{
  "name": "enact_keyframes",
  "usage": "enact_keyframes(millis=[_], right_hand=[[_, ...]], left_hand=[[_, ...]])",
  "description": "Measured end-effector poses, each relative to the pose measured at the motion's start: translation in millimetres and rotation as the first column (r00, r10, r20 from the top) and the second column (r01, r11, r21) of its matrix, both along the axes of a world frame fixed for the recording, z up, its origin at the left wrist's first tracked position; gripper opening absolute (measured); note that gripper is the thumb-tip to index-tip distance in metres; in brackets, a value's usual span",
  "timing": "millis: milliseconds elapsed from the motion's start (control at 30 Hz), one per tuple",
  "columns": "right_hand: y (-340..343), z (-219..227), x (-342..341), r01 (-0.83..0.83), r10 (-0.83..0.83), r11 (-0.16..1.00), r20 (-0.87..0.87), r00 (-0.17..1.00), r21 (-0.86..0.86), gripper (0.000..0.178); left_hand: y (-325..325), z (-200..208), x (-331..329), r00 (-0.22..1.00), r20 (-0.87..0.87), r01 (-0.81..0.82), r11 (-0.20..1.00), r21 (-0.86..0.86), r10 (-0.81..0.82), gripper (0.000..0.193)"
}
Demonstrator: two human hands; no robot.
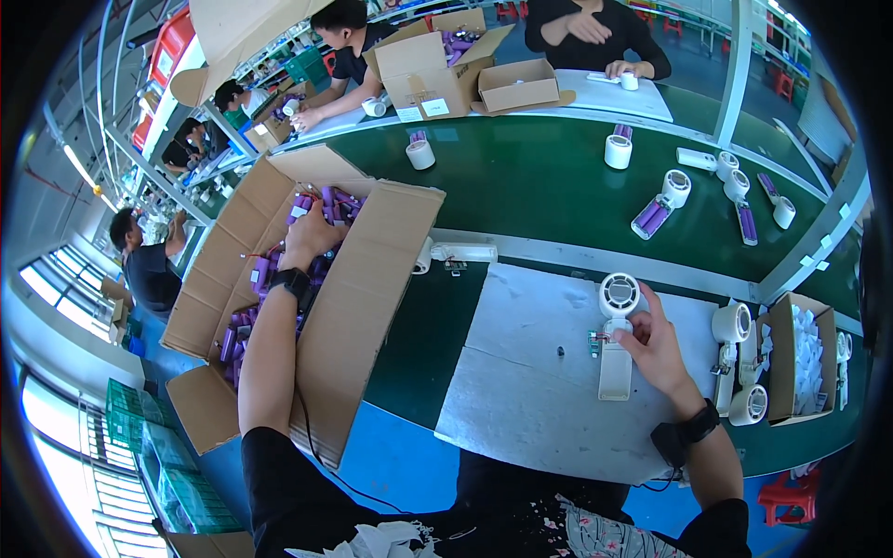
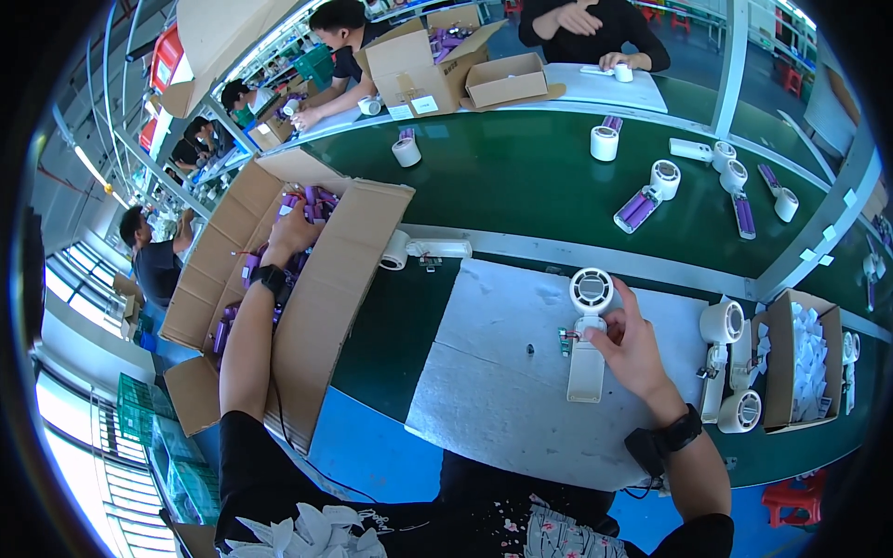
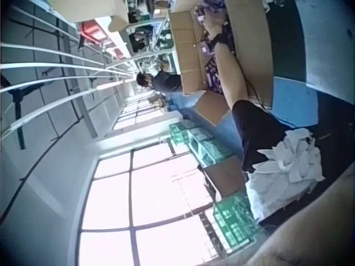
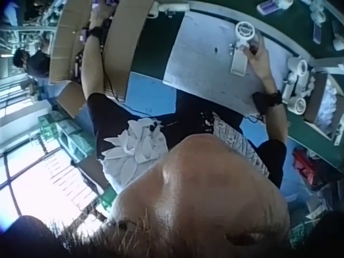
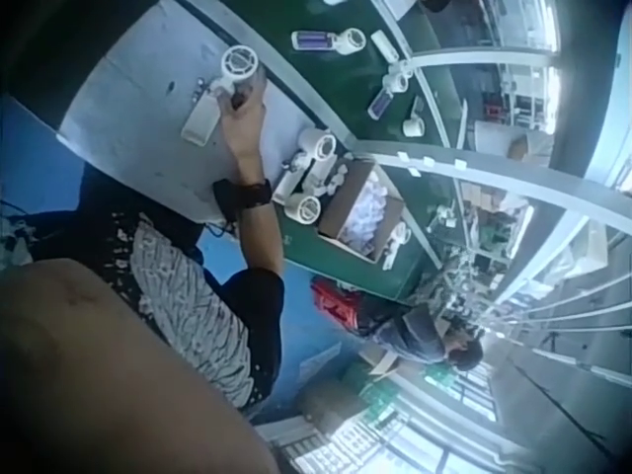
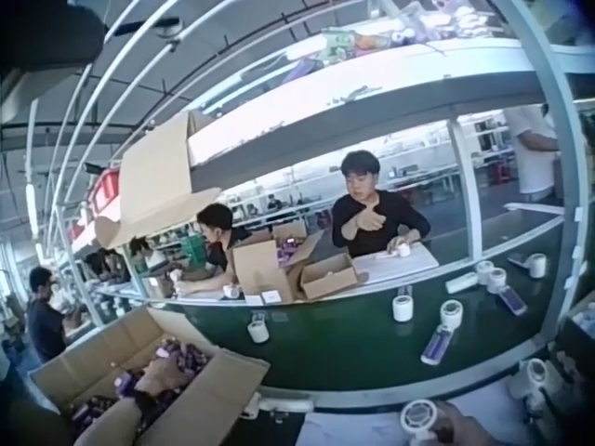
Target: The person picks up a battery pack from a box, connects its wires to a circuit board inside a plastic fan housing, and presses the battery into place.
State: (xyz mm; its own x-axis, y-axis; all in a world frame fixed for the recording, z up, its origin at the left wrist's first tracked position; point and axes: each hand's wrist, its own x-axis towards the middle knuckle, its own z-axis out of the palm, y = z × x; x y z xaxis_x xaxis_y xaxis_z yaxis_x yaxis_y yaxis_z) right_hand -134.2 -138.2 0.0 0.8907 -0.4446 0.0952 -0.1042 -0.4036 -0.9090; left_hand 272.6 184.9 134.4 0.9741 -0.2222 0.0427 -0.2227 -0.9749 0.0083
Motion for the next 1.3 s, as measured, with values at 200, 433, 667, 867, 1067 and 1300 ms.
enact_keyframes(millis=[200, 433, 667, 867, 1067, 1300], right_hand=[[0.1, -5.0, 2.7, 0.017, -0.016, 1.0, 0.056, 0.998, -0.004, 0.078], [0.5, -1.1, 1.1, 0.002, -0.002, 1.0, 0.004, 1.0, 0.018, 0.076], [2.1, 2.0, 4.4, -0.004, 0.004, 1.0, -0.01, 1.0, -0.008, 0.076], [0.6, -0.4, 3.2, 0.001, -0.002, 1.0, 0.022, 1.0, 0.013, 0.076], [0.2, -2.2, 2.7, 0.001, -0.002, 1.0, -0.001, 1.0, -0.019, 0.076], [0.5, -1.6, 3.6, 0.0, 0.0, 1.0, 0.018, 1.0, -0.007, 0.076]], left_hand=[[20.7, 3.4, 16.9, 0.988, -0.075, 0.126, 0.985, -0.116, -0.136, 0.098], [10.4, -4.5, 9.2, 0.981, -0.115, 0.146, 0.984, -0.103, -0.158, 0.101], [26.3, -6.6, 16.3, 0.991, -0.02, 0.126, 0.98, -0.152, -0.13, 0.08], [6.6, 15.3, -15.6, 0.959, -0.257, 0.012, 0.925, -0.38, -0.118, 0.058], [10.9, 13.0, -13.4, 0.902, -0.373, 0.007, 0.869, -0.494, -0.219, 0.042], [18.5, 10.2, -3.0, 0.888, -0.396, 0.037, 0.896, -0.443, -0.232, 0.048]])
